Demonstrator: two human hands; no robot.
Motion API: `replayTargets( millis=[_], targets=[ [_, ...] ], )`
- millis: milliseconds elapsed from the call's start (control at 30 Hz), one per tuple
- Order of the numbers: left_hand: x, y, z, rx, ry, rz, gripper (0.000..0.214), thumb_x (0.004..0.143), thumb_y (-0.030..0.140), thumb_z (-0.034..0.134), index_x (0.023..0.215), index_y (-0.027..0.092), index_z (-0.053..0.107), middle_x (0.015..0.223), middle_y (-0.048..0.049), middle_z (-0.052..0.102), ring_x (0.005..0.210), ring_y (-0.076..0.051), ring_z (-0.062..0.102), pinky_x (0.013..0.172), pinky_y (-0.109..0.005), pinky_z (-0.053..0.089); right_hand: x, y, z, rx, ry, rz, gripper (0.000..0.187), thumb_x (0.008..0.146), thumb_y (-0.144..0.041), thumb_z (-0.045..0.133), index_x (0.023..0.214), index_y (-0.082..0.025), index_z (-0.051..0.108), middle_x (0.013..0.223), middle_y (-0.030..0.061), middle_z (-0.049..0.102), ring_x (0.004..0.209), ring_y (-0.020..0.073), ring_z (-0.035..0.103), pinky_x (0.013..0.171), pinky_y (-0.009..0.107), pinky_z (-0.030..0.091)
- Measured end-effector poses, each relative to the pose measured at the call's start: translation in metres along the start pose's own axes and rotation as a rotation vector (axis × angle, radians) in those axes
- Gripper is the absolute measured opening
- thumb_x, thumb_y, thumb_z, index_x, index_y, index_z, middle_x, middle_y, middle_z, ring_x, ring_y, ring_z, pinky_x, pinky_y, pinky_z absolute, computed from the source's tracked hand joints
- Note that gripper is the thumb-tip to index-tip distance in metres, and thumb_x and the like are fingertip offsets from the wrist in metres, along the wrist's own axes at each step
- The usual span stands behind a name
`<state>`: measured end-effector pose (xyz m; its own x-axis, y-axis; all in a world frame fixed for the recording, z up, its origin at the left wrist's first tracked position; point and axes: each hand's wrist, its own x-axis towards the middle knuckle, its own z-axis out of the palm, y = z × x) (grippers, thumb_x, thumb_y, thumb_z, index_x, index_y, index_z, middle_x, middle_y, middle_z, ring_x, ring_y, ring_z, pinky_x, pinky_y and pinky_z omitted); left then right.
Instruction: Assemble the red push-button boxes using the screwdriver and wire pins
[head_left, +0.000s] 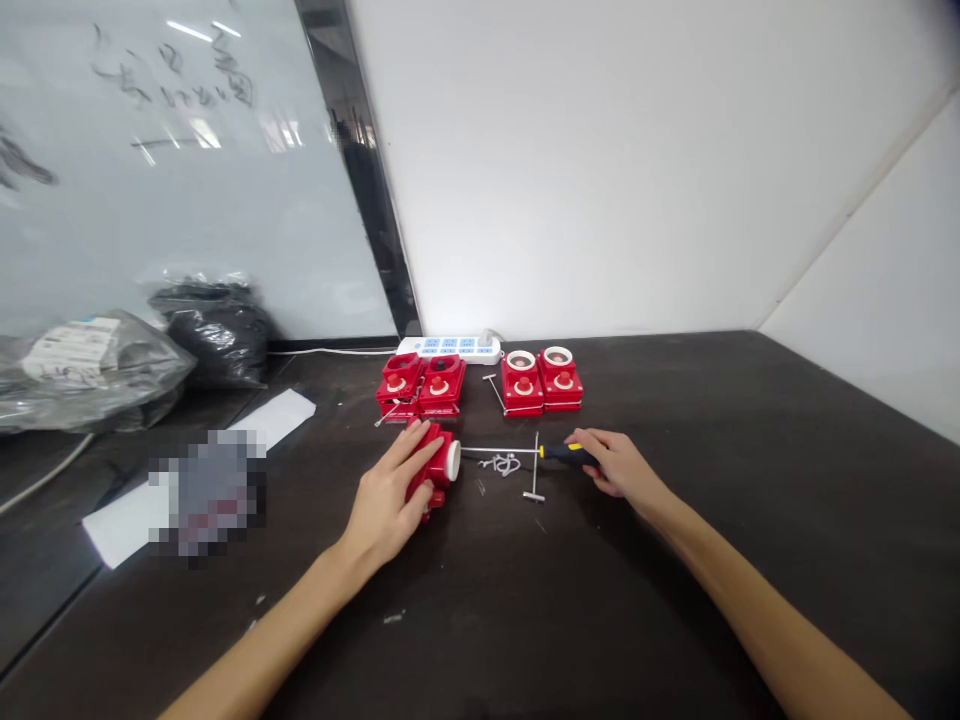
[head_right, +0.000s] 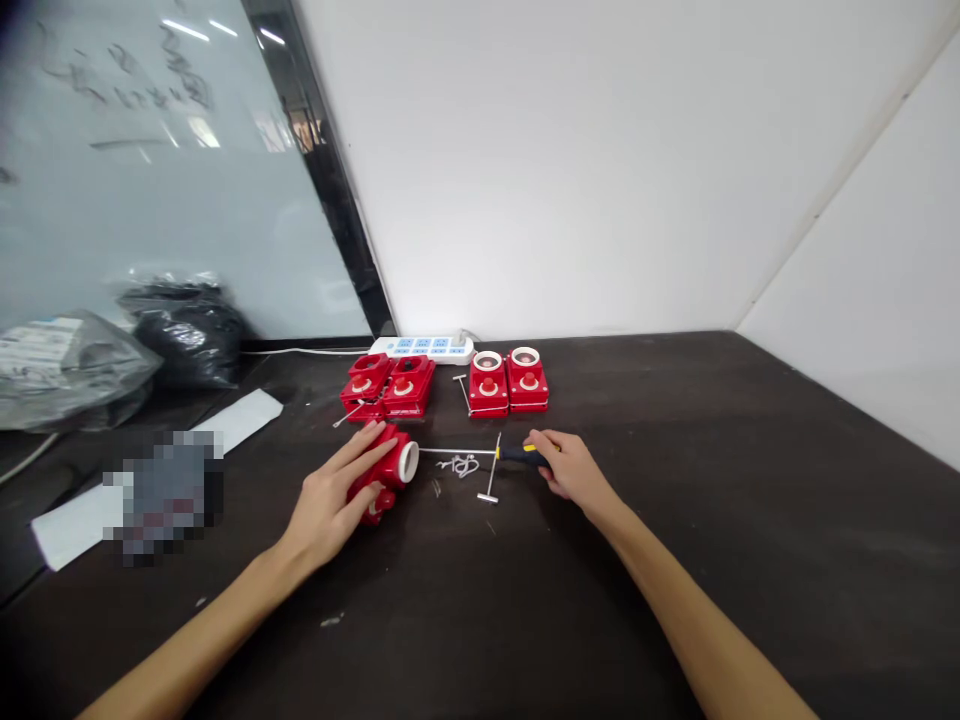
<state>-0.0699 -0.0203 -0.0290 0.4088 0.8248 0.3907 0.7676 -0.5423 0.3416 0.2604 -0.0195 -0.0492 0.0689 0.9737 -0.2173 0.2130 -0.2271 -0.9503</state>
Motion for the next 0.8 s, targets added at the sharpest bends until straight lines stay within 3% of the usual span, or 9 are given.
replayTargets(
  millis=[133,233,333,467,533,700,800],
  targets=[
    [0.001,0.001,-0.001,0.009,0.001,-0.011,0.05,0.088,0.027,0.044,0.136,0.017,0.054,0.151,-0.0065,0.042,0.141,-0.028,0.036,0.114,-0.049,0.034,0.002,0.003,-0.01,-0.045,-0.094,-0.159,0.039,0.084,-0.045,0.057,0.115,-0.021,0.056,0.064,-0.0051,0.051,0.043,0.0079,0.042,0.042,0.021,0.033],
    [0.001,0.001,-0.001,0.023,-0.001,-0.019,0.05,0.088,0.026,0.043,0.135,0.016,0.055,0.15,-0.007,0.043,0.14,-0.028,0.036,0.114,-0.048,0.034,0.004,0.006,-0.015,-0.199,-0.095,-0.359,0.032,0.081,-0.032,0.06,0.112,-0.023,0.06,0.083,0.0004,0.062,0.067,0.0147,0.058,0.067,0.03,0.048],
    [0.001,0.001,-0.001,0.029,-0.001,-0.024,0.05,0.087,0.027,0.044,0.134,0.015,0.056,0.15,-0.0079,0.043,0.139,-0.029,0.038,0.113,-0.049,0.035,0.005,0.008,-0.014,-0.298,-0.057,-0.47,0.026,0.076,-0.025,0.063,0.102,-0.023,0.066,0.102,0.0042,0.066,0.096,0.0214,0.06,0.089,0.038,0.045],
    [0.001,0.0,-0.002,0.03,-0.001,-0.025,0.05,0.087,0.027,0.044,0.134,0.017,0.056,0.15,-0.0065,0.044,0.139,-0.029,0.039,0.113,-0.05,0.036,0.004,0.008,-0.006,-0.224,-0.038,-0.289,0.032,0.088,-0.041,0.049,0.107,-0.021,0.066,0.089,0.0041,0.064,0.068,0.0169,0.058,0.06,0.03,0.049],
    [0.002,-0.001,-0.001,0.028,-0.001,-0.023,0.05,0.087,0.027,0.045,0.134,0.017,0.056,0.15,-0.0063,0.044,0.139,-0.029,0.039,0.113,-0.05,0.035,0.005,0.009,-0.005,-0.218,0.0,-0.275,0.035,0.091,-0.043,0.044,0.108,-0.021,0.066,0.088,0.0046,0.063,0.064,0.0159,0.056,0.054,0.029,0.047],
    [0.002,0.0,-0.002,0.026,-0.003,-0.021,0.051,0.086,0.026,0.045,0.135,0.018,0.056,0.15,-0.0061,0.044,0.139,-0.029,0.039,0.113,-0.05,0.035,0.009,0.008,-0.011,-0.284,0.032,-0.573,0.026,0.086,-0.03,0.057,0.107,-0.024,0.07,0.101,0.0066,0.066,0.096,0.0211,0.062,0.089,0.038,0.047],
    [0.001,0.0,-0.002,0.016,-0.007,-0.021,0.051,0.086,0.027,0.045,0.135,0.018,0.055,0.15,-0.0056,0.044,0.138,-0.029,0.039,0.112,-0.052,0.035,0.011,0.01,-0.013,-0.242,0.01,-0.58,0.027,0.081,-0.027,0.062,0.107,-0.024,0.071,0.109,0.0068,0.067,0.102,0.0222,0.062,0.096,0.041,0.044]
  ],
)
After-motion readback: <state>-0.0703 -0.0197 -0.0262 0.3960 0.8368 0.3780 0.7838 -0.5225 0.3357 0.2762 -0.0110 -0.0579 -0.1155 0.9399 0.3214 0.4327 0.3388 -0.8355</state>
